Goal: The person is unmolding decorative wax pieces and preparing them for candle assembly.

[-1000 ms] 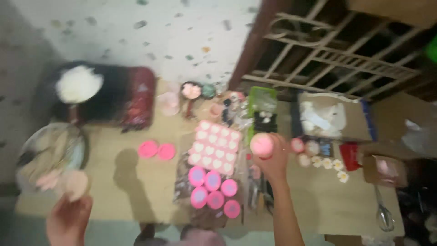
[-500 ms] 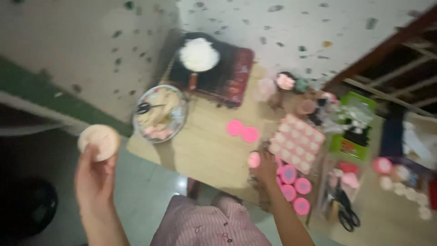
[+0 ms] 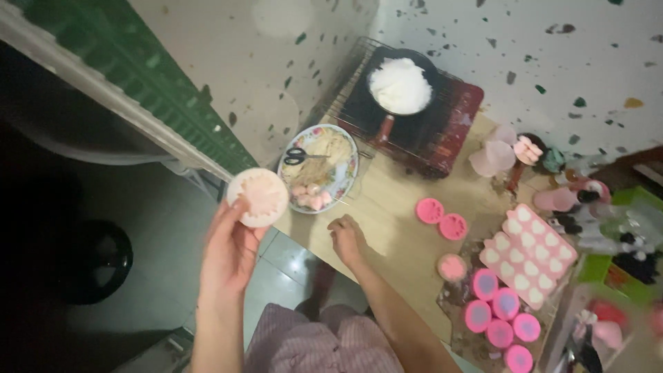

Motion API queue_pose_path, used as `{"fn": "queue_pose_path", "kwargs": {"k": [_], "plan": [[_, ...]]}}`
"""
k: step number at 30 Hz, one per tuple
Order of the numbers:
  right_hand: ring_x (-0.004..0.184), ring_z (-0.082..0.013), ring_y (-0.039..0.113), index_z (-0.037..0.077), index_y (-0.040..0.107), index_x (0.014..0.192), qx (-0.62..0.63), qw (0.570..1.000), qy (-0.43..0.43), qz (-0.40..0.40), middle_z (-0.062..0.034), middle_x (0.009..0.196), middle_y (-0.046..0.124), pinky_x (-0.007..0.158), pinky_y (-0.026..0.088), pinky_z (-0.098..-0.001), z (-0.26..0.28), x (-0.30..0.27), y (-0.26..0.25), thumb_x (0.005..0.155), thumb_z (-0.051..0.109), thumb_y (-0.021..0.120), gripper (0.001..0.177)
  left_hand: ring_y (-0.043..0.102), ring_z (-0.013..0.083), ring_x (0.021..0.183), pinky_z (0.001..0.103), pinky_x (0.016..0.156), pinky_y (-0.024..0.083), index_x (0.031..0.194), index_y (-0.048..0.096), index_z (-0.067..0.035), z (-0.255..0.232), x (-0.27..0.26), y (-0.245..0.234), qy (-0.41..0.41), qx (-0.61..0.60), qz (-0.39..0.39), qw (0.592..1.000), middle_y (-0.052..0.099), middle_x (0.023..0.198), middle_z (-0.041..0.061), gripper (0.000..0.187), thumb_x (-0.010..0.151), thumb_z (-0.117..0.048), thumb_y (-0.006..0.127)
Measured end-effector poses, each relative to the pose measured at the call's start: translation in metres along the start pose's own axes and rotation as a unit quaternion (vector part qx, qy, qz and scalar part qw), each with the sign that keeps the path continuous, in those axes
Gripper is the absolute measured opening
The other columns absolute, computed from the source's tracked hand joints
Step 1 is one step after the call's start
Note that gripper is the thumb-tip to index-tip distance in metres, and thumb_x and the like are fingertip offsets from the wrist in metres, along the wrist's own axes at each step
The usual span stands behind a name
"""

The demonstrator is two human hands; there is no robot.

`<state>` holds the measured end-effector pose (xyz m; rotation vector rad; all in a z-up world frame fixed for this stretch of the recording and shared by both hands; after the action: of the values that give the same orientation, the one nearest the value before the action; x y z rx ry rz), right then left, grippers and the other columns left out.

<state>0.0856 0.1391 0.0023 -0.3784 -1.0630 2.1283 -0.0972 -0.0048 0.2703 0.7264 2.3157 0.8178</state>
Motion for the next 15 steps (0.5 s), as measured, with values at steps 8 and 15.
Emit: {"fn": "queue_pose_path", "kwargs": {"k": [8, 15], "plan": [[0.105, -0.0363, 0.06, 0.005, 0.065, 0.112, 0.013, 0.999, -0.018, 0.035, -0.016, 0.117, 0.062, 0.086, 0.053, -0.0471, 0.016, 0.028, 0.017, 0.088, 0.004, 0.068, 0.024, 0.065, 0.0279, 0.12, 0.043, 0.105, 0.053, 0.134, 0.051, 0.008, 0.005, 0.002, 0.003, -0.051, 0.018, 0.019, 0.998, 0.063, 0.132, 0.019, 0.039, 0.1, -0.012, 0.054], [0.109, -0.0368, 0.062, 0.003, 0.062, 0.09, -0.042, 0.992, -0.116, 0.007, -0.0172, 0.109, 0.064, 0.088, 0.052, -0.0467, 0.031, 0.021, 0.004, 0.086, 0.004, 0.066, 0.006, 0.066, 0.0263, 0.119, 0.042, 0.105, 0.053, 0.133, 0.052, 0.006, 0.022, 0.016, 0.01, -0.072, 0.002, 0.014, 0.997, 0.064, 0.131, 0.018, 0.039, 0.099, -0.011, 0.056]]}}
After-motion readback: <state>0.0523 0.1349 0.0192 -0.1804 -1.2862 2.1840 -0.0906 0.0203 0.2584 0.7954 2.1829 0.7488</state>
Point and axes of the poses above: each hand's wrist, its own x-axis towards the middle knuckle, its own y-axis out of the palm, z = x × y, the point moved 4 cm from there along x, towards the middle knuckle
